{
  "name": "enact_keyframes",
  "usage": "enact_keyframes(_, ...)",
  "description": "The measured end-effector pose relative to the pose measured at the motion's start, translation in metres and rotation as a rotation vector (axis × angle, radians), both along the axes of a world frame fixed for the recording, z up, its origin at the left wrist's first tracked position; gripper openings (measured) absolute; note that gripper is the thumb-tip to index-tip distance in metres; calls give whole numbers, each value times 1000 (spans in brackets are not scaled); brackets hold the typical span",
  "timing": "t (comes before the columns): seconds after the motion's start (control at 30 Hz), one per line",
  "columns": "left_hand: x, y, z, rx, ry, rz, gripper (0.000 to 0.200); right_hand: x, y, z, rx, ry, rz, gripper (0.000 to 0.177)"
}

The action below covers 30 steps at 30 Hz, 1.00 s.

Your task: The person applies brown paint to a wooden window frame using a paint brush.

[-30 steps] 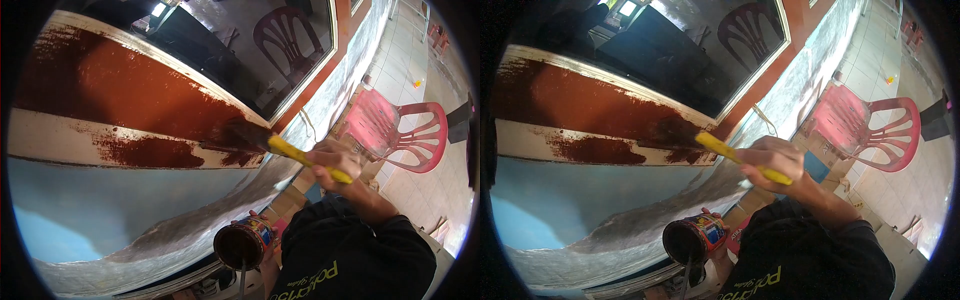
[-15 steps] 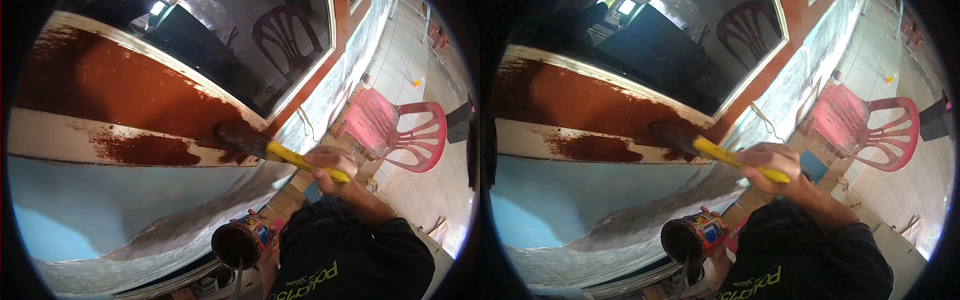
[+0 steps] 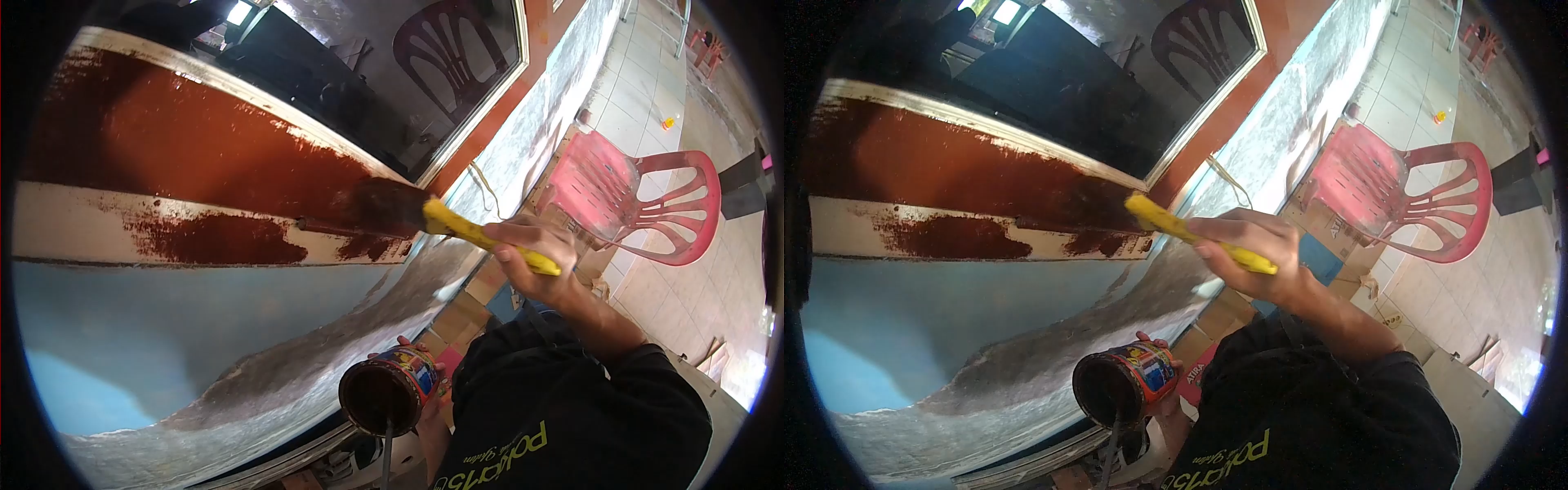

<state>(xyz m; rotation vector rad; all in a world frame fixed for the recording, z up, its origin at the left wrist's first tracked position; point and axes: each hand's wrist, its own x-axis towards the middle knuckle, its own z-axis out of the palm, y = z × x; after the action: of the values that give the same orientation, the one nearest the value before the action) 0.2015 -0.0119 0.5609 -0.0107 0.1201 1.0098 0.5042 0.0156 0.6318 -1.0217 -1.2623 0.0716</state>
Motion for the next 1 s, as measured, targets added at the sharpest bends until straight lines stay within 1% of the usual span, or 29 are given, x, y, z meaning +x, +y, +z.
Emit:
enact_keyframes(0.03,4,1,10,-53,-93,-67,57,-1,-7,-2,-15,34,-6,18)
enact_keyframes(0.1,7,2,14,-97,-194,-128,58,-9,-16,-12,-22,330,37,18)
enact_keyframes(0.13,6,2,11,-95,-198,-122,58,-10,-20,-16,-31,479,57,18)
enact_keyframes(0.2,2,0,3,-82,-123,-64,58,-5,-30,-10,-139,581,88,20)
enact_keyframes(0.23,-3,-2,-3,-68,-46,-13,58,-1,-36,-9,-193,631,100,22)
enact_keyframes(0.27,-5,-3,-8,-56,32,36,58,4,-39,-15,-216,597,80,28)
enact_keyframes(0.37,-2,-2,-9,-4,77,34,60,14,-48,-25,-200,785,153,34)
enact_keyframes(0.4,-2,-1,-8,-5,52,0,61,15,-51,-24,-231,833,195,40)
enact_keyframes(0.47,-2,2,-4,-9,0,-69,62,12,-55,-24,-233,964,215,42)
enact_keyframes(0.5,-4,1,-6,-4,32,-60,62,11,-59,-24,-234,1030,225,42)
enact_keyframes(0.57,-2,1,-10,10,98,-44,62,14,-67,-22,-245,1047,214,44)
enact_keyframes(0.63,2,2,-1,-48,-52,-156,60,11,-74,-19,-246,1066,194,44)
enact_keyframes(0.7,-1,1,-2,-71,-64,-174,57,7,-81,-21,-242,1087,188,44)
enact_keyframes(0.77,-5,-1,-11,-59,65,-95,55,4,-89,-22,-225,1122,192,44)
enact_keyframes(0.87,-10,-3,-13,-94,36,-128,52,-4,-103,-23,-178,1202,211,45)
enact_keyframes(1.0,-15,-3,-15,-66,47,-184,53,-19,-123,-24,-133,1312,225,47)
